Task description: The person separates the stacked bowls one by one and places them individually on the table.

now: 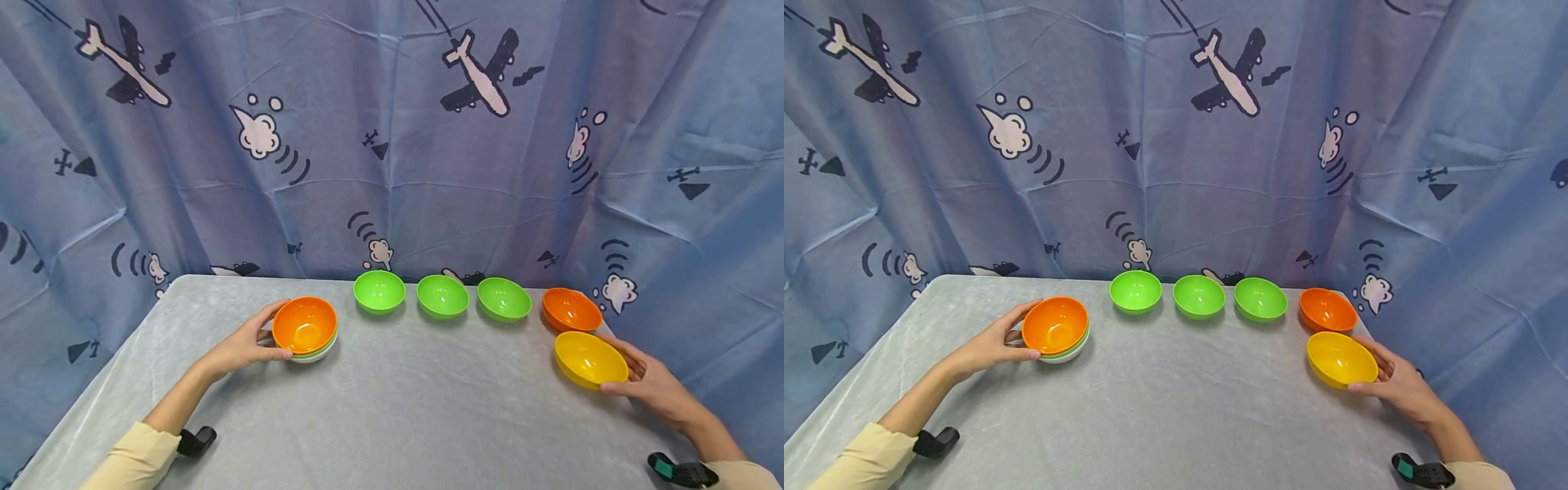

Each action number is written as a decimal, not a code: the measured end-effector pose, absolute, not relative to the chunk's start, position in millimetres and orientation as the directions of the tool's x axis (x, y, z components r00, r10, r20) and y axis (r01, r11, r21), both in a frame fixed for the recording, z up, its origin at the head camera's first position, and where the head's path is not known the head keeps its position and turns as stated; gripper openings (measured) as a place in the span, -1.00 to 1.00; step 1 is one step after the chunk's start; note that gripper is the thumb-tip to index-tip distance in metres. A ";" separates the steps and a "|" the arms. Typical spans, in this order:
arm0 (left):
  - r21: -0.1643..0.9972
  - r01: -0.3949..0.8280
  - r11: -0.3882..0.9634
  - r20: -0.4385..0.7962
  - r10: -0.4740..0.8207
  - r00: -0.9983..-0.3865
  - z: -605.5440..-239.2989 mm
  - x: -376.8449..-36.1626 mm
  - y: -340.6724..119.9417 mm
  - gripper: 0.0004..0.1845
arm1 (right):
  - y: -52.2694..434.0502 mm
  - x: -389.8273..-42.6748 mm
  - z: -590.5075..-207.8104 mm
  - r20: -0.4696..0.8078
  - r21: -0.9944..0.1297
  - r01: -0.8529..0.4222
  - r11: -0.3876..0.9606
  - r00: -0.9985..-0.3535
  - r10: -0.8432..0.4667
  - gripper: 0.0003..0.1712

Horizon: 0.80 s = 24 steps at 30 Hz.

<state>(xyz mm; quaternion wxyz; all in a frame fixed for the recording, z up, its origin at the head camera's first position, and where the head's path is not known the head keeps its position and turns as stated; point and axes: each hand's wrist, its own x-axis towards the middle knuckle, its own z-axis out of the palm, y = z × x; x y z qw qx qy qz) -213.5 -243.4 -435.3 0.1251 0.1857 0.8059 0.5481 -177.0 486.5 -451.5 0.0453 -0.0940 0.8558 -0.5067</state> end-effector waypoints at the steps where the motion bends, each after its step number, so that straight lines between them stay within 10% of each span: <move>1: 0.929 0.162 0.332 0.001 0.436 -0.900 -435.2 -213.6 -243.3 0.03 | 487.8 -177.1 -452.2 0.017 -0.879 -0.114 0.463 -0.978 -0.207 -0.07; 24: 0.929 0.149 0.338 -0.011 0.428 -0.904 -430.5 -211.2 -240.1 0.04 | 490.0 -178.5 -435.9 -0.083 -0.818 -0.045 0.573 -0.977 -0.195 -0.02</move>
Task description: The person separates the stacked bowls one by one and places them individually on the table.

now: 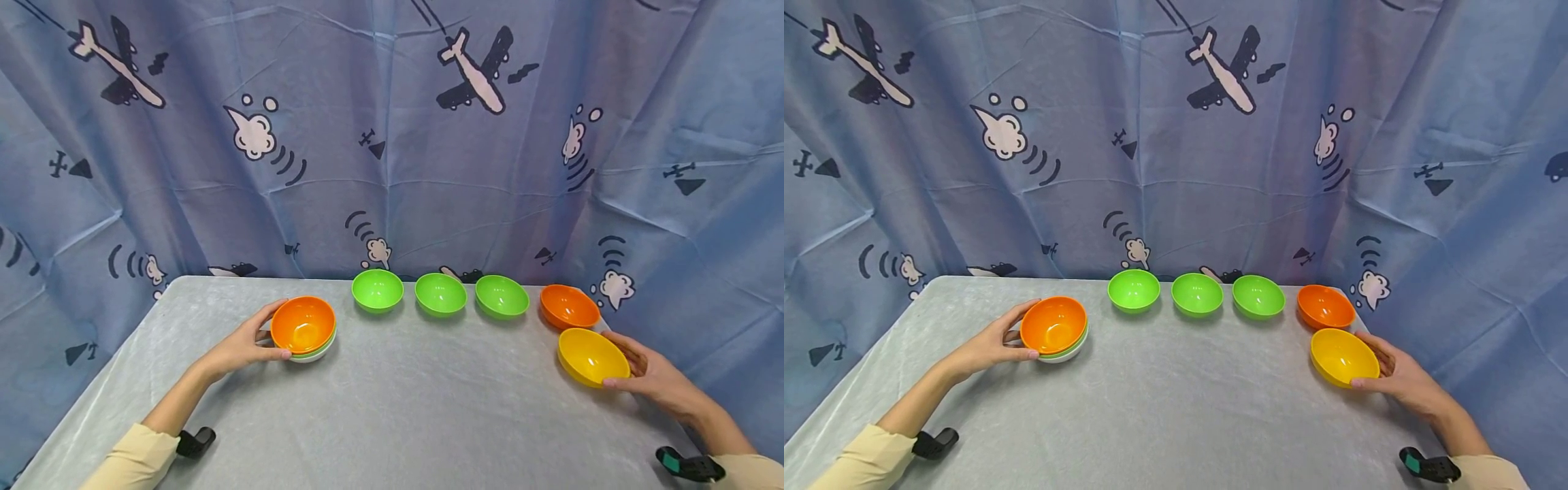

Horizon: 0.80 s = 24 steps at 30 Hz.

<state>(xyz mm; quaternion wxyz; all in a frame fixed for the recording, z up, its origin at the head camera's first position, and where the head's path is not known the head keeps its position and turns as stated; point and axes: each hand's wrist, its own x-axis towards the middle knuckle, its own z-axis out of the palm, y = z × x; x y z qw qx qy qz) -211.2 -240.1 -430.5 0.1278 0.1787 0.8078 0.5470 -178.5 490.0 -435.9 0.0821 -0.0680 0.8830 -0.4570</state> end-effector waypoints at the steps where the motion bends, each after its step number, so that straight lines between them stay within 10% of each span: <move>1: 0.929 0.148 0.338 -0.012 0.429 -0.903 -430.6 -211.2 -240.0 0.04 | 490.7 -178.4 -432.7 -0.080 -0.811 -0.052 0.583 -0.977 -0.198 -0.04; 24: 0.924 0.162 0.346 0.001 0.423 -0.906 -432.4 -210.8 -239.9 0.04 | 457.9 -211.0 -372.8 0.097 -0.763 -0.200 0.615 -0.976 -0.197 -0.27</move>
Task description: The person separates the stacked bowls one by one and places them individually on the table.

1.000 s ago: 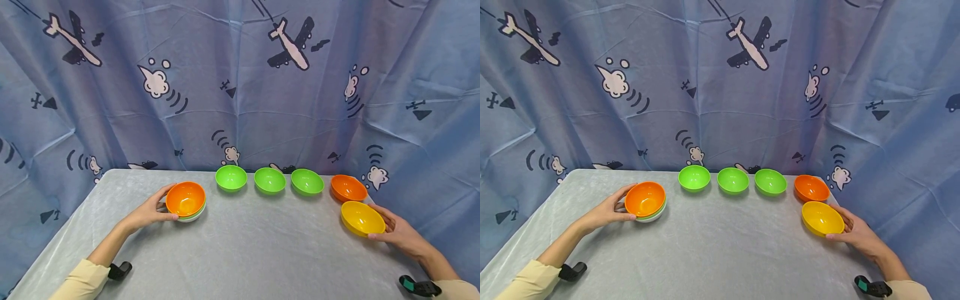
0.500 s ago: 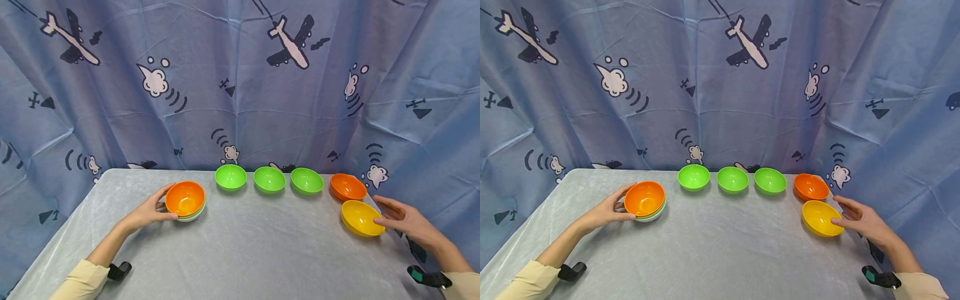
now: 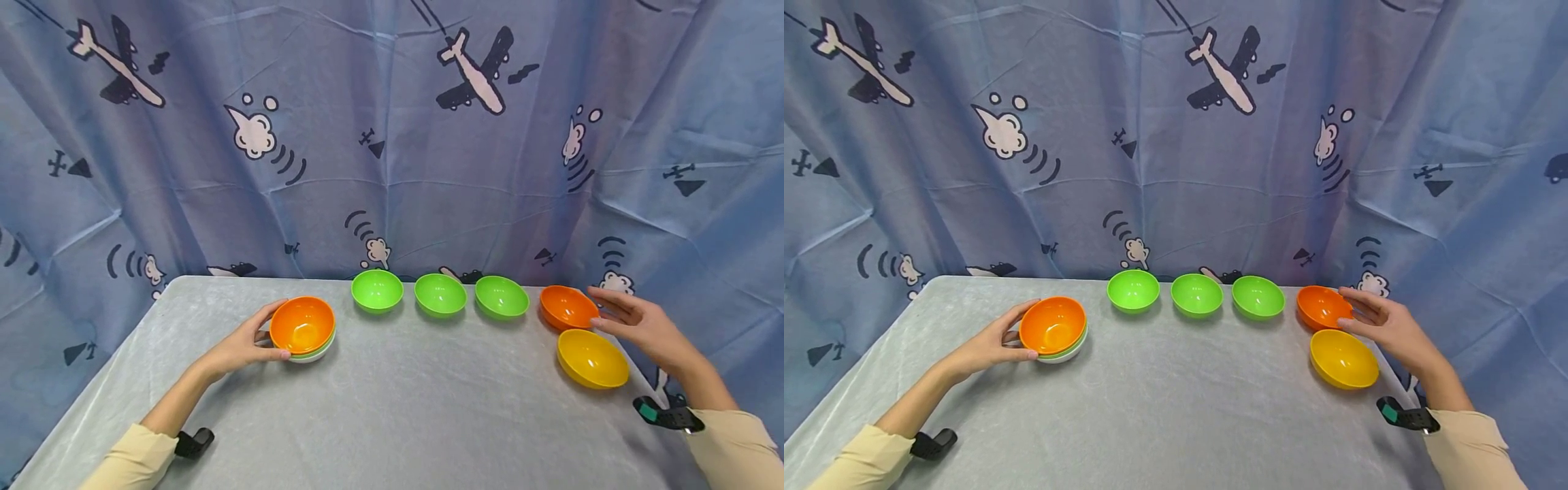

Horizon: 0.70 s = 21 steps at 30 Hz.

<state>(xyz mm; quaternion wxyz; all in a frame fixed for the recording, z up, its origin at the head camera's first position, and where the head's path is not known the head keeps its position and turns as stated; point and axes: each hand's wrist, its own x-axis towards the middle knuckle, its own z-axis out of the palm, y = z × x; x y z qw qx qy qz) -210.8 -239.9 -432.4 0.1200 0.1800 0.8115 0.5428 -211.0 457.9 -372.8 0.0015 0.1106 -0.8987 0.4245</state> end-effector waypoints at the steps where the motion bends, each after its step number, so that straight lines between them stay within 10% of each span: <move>1: 0.924 0.163 0.347 0.001 0.423 -0.906 -432.4 -210.9 -240.2 0.04 | 452.3 -213.8 -372.5 0.109 -0.777 -0.214 0.593 -0.972 -0.208 -0.29; 21: 0.932 0.145 0.332 -0.013 0.428 -0.904 -430.2 -210.7 -240.0 0.05 | 348.2 -269.3 -381.9 0.199 -0.908 -0.326 0.264 -0.889 -0.413 -0.38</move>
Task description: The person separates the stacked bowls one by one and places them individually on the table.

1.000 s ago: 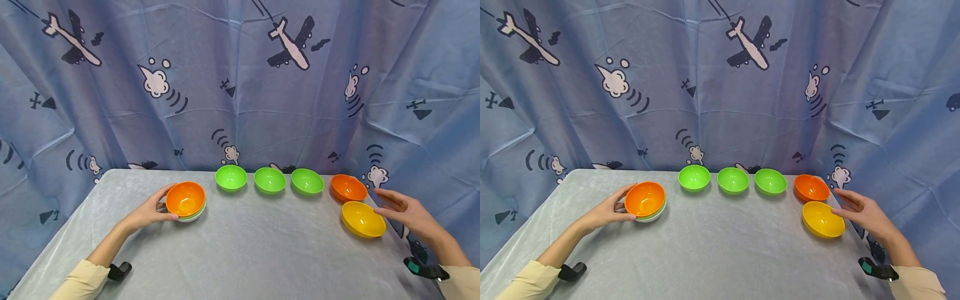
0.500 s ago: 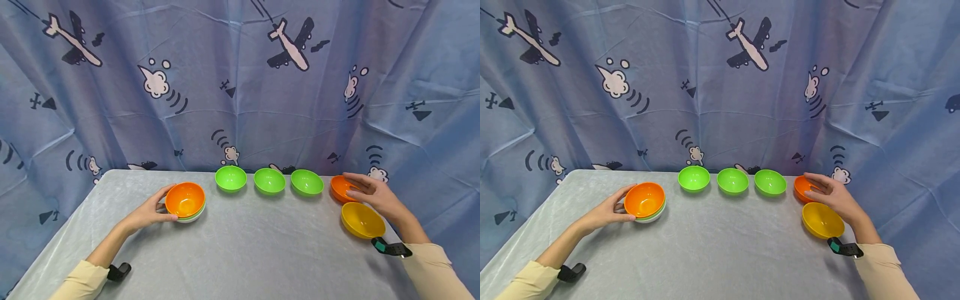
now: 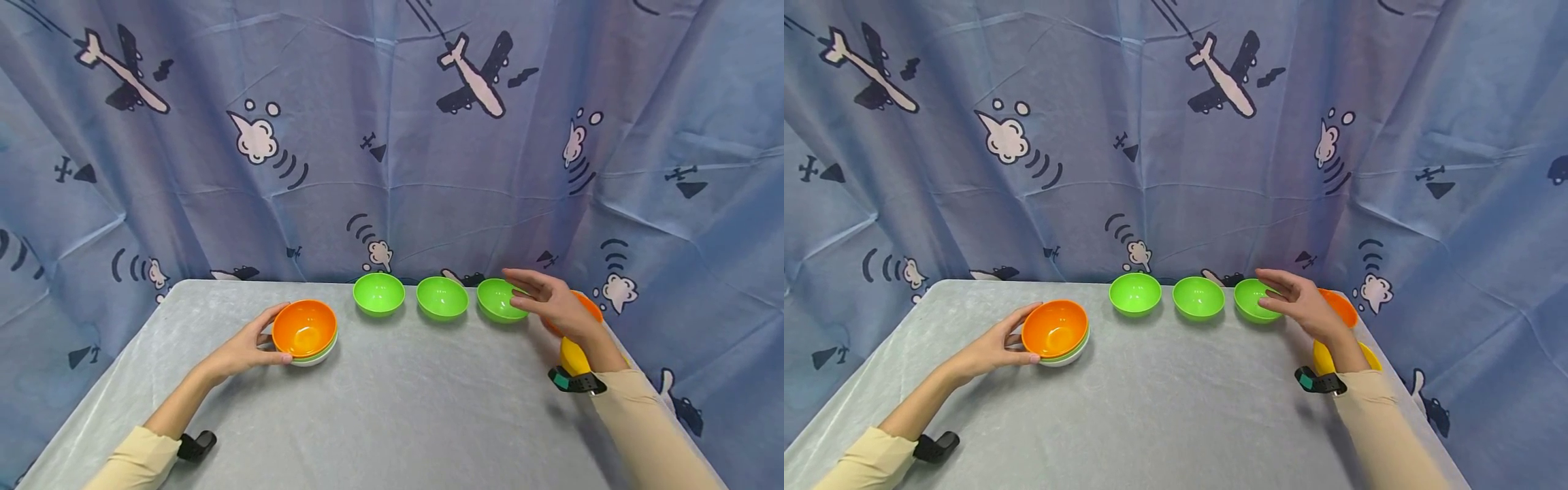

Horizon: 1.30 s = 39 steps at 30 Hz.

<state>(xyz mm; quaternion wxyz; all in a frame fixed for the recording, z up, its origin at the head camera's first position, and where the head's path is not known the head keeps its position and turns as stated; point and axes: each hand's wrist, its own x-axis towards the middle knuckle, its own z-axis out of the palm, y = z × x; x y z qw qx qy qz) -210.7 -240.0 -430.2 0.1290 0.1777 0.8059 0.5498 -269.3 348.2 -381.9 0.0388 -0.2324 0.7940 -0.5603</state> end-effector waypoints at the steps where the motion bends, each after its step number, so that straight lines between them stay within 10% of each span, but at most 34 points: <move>1: 0.935 0.146 0.325 -0.009 0.431 -0.902 -430.3 -210.5 -240.2 0.07 | 342.9 -270.9 -381.5 0.199 -0.911 -0.326 0.251 -0.884 -0.423 -0.38; 39: 0.924 0.168 0.343 0.012 0.412 -0.911 -434.2 -212.9 -244.0 0.03 | 166.6 -291.4 -414.0 0.302 -0.951 -0.269 -0.150 -0.710 -0.636 -0.28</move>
